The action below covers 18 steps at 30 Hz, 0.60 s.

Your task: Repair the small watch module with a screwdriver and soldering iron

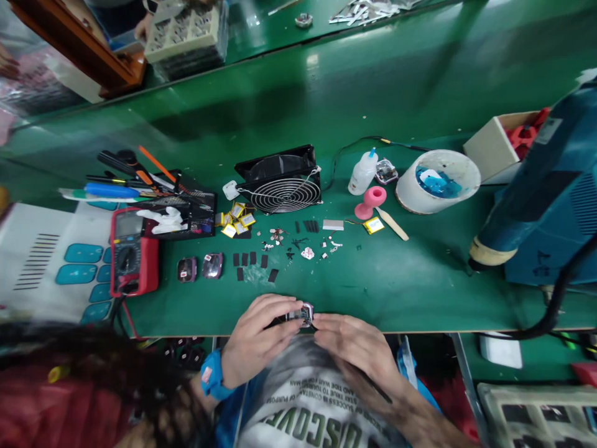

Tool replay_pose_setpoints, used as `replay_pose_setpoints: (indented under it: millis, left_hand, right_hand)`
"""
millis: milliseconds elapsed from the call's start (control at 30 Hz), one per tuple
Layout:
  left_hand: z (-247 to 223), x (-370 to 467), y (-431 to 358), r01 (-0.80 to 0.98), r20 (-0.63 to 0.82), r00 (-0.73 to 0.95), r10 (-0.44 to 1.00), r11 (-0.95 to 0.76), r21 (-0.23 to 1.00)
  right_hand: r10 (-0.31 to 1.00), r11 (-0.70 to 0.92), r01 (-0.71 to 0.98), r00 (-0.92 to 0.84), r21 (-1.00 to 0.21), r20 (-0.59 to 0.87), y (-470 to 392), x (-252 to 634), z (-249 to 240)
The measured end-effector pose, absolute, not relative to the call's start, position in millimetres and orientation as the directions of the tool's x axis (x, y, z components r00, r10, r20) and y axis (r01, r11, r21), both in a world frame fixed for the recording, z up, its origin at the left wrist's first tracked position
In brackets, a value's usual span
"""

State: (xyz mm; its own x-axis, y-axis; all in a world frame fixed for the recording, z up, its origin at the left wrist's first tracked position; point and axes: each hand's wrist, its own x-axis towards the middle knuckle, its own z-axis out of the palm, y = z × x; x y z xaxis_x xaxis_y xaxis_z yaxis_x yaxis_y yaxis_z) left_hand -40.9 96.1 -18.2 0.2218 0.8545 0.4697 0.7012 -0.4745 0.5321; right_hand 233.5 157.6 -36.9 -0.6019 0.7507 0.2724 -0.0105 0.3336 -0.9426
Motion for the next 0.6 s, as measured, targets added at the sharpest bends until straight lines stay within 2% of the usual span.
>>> replay_pose_setpoints:
  millis: [600]
  left_hand:
    - [-17.5, -41.6, 94.3, 0.697, 0.424, 0.229, 0.876, -0.452, 0.558]
  right_hand:
    - [0.71, 0.42, -0.009, -0.62, -0.907, 0.335, 161.6, 229.5, -33.0]
